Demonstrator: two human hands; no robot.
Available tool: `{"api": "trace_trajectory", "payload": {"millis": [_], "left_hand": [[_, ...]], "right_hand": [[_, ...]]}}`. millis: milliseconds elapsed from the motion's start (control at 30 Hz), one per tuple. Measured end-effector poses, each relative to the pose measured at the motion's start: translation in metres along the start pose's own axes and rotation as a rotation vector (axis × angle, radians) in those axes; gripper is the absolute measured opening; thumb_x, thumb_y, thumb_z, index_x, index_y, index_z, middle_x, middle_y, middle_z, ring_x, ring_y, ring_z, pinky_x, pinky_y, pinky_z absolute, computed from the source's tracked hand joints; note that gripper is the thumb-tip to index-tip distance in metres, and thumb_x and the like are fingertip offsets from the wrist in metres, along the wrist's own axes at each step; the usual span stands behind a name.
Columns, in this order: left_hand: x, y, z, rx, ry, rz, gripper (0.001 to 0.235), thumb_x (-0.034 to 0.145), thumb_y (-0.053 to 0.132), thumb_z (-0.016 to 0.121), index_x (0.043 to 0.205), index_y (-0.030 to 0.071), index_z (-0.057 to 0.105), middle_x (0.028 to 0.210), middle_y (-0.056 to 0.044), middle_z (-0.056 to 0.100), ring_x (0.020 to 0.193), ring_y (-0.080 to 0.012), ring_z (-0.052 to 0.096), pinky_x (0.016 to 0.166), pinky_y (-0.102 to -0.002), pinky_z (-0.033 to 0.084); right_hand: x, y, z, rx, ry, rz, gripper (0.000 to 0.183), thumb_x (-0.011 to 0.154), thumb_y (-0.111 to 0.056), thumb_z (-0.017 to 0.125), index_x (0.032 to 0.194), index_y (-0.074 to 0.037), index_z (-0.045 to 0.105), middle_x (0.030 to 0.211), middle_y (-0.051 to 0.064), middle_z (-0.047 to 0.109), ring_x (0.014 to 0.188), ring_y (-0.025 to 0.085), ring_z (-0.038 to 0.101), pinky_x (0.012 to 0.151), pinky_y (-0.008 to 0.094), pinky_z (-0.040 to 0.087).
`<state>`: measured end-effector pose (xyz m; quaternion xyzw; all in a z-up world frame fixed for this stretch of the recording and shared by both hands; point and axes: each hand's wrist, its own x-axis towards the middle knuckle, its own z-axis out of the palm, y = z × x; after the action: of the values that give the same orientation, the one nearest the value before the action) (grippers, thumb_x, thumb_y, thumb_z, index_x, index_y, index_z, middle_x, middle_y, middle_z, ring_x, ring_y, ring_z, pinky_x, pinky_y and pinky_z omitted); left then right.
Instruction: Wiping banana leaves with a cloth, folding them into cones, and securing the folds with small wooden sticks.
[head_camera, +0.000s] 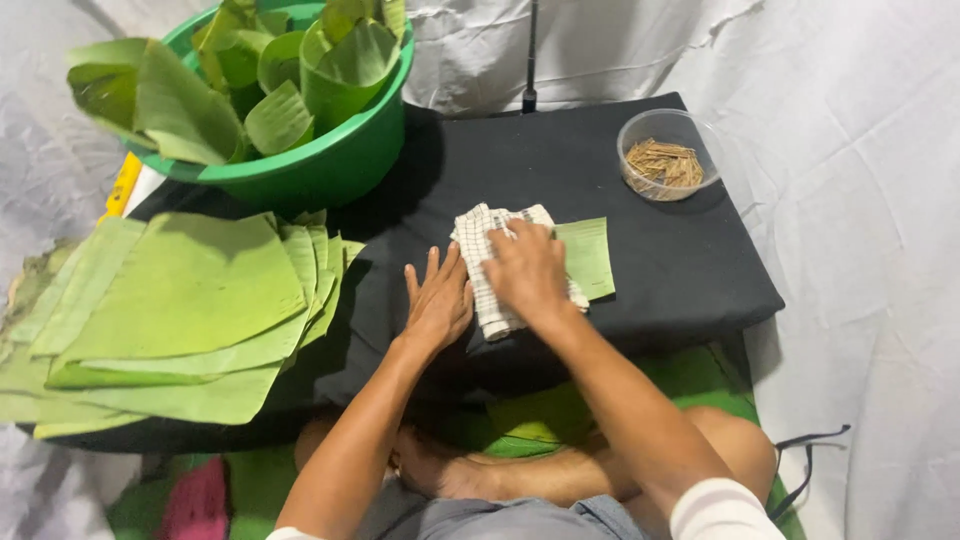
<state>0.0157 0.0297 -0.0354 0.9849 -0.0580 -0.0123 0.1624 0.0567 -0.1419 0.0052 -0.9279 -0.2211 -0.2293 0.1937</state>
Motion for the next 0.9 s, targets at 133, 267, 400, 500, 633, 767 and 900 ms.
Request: {"api": "trace_trajectory", "payload": {"millis": [133, 267, 400, 500, 633, 767, 900], "left_hand": [[0.0, 0.003, -0.021, 0.057, -0.145, -0.004, 0.059, 0.103, 0.03, 0.04, 0.159, 0.013, 0.033, 0.168, -0.007, 0.028, 0.155, -0.036, 0.023, 0.119, -0.072, 0.017], [-0.004, 0.011, -0.031, 0.161, -0.147, 0.013, 0.057, 0.105, 0.031, 0.036, 0.158, 0.012, 0.033, 0.168, -0.007, 0.028, 0.154, -0.0341, 0.025, 0.119, -0.069, 0.019], [-0.006, 0.009, -0.032, 0.149, -0.148, 0.014, 0.058, 0.106, 0.036, 0.031, 0.16, 0.014, 0.03, 0.169, -0.006, 0.027, 0.155, -0.0335, 0.022, 0.119, -0.069, 0.018], [-0.006, 0.006, -0.032, 0.12, -0.149, 0.01, 0.059, 0.107, 0.039, 0.028, 0.161, 0.015, 0.029, 0.169, -0.005, 0.025, 0.155, -0.0329, 0.021, 0.12, -0.068, 0.016], [-0.007, 0.005, -0.03, 0.111, -0.147, 0.011, 0.059, 0.108, 0.039, 0.026, 0.161, 0.016, 0.028, 0.17, -0.006, 0.024, 0.156, -0.0321, 0.02, 0.121, -0.067, 0.015], [-0.007, 0.005, -0.029, 0.101, -0.137, 0.017, 0.059, 0.108, 0.04, 0.027, 0.161, 0.016, 0.028, 0.17, -0.006, 0.024, 0.156, -0.0324, 0.02, 0.121, -0.068, 0.014], [-0.009, 0.006, -0.034, 0.088, -0.155, 0.003, 0.059, 0.108, 0.039, 0.028, 0.161, 0.015, 0.029, 0.17, -0.007, 0.023, 0.156, -0.0331, 0.02, 0.121, -0.067, 0.014]], "right_hand": [[-0.005, -0.012, 0.011, -0.058, -0.496, 0.19, 0.05, 0.105, -0.045, 0.038, 0.151, -0.03, 0.051, 0.161, 0.014, 0.044, 0.152, 0.044, 0.028, 0.11, 0.081, 0.018], [-0.004, -0.014, -0.007, -0.082, -0.508, 0.184, 0.055, 0.106, -0.05, 0.032, 0.155, -0.028, 0.046, 0.163, 0.016, 0.041, 0.153, 0.043, 0.026, 0.111, 0.079, 0.017], [-0.002, -0.007, -0.008, -0.112, -0.606, 0.244, 0.066, 0.104, -0.062, 0.027, 0.159, -0.027, 0.04, 0.167, 0.018, 0.033, 0.155, 0.044, 0.02, 0.113, 0.078, 0.013], [-0.002, 0.003, -0.013, -0.165, -0.63, 0.281, 0.07, 0.102, -0.066, 0.029, 0.159, -0.028, 0.039, 0.167, 0.017, 0.031, 0.156, 0.043, 0.019, 0.114, 0.078, 0.013], [-0.007, 0.029, -0.02, -0.225, -0.671, 0.384, 0.068, 0.102, -0.064, 0.028, 0.161, -0.03, 0.034, 0.17, 0.014, 0.026, 0.158, 0.041, 0.015, 0.115, 0.077, 0.01], [-0.011, 0.047, -0.032, -0.232, -0.679, 0.473, 0.068, 0.101, -0.064, 0.028, 0.162, -0.034, 0.031, 0.172, 0.011, 0.022, 0.158, 0.039, 0.012, 0.116, 0.076, 0.01], [-0.017, 0.065, -0.031, -0.208, -0.659, 0.492, 0.068, 0.102, -0.061, 0.027, 0.163, -0.03, 0.031, 0.172, 0.012, 0.023, 0.158, 0.04, 0.012, 0.116, 0.077, 0.01]]}}
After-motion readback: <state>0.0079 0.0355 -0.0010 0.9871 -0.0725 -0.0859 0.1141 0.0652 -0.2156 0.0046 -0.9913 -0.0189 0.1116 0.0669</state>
